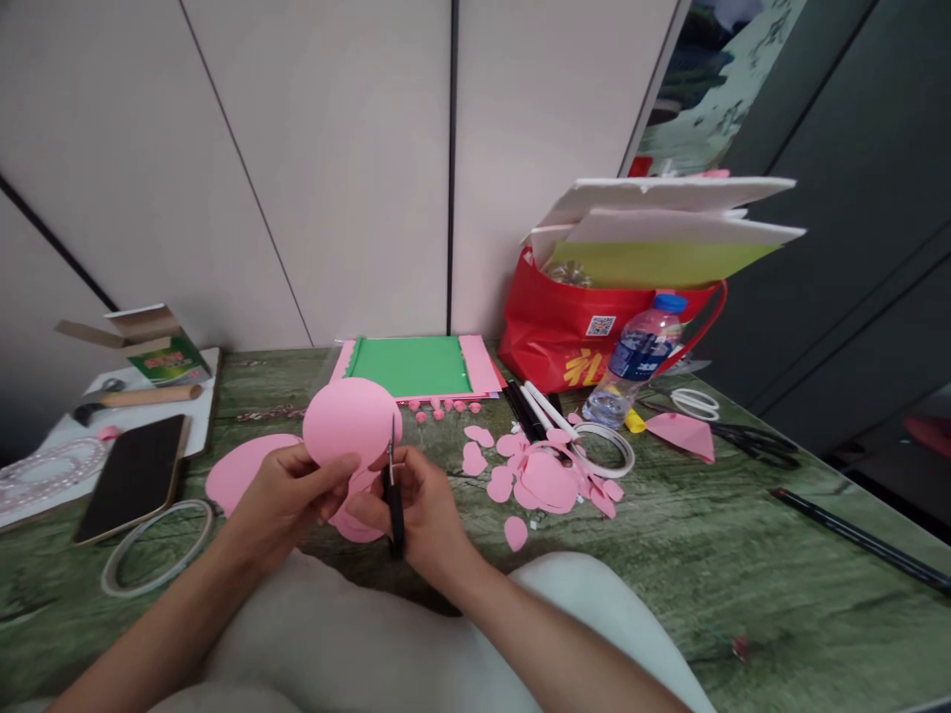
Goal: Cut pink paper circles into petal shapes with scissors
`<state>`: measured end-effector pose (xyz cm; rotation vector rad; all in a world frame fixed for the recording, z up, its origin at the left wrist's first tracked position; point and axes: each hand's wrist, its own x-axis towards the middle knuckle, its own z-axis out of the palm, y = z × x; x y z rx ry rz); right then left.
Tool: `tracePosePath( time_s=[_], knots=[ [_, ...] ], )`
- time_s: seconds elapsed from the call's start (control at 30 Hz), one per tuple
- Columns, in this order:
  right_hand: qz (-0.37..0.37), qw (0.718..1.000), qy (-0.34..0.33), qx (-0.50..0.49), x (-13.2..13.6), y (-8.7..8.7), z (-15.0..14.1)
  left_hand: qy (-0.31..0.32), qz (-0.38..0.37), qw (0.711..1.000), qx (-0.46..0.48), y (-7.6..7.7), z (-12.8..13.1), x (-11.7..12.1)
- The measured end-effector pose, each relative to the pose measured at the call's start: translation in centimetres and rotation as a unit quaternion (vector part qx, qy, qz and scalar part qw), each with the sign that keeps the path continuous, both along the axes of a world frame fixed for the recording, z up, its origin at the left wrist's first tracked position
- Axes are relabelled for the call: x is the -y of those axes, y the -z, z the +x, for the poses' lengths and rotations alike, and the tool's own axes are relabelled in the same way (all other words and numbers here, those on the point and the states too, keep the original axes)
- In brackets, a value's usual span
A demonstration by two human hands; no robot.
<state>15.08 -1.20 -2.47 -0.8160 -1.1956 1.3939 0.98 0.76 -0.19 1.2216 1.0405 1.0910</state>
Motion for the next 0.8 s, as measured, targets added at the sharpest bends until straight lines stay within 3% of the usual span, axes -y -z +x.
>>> tracePosePath(
  time_s=[0.8],
  knots=[
    [-0.019,1.0,0.009,0.008,-0.03,0.43,0.15,-0.028,0.019,0.999,0.0,-0.22,0.15,-0.09]
  ],
)
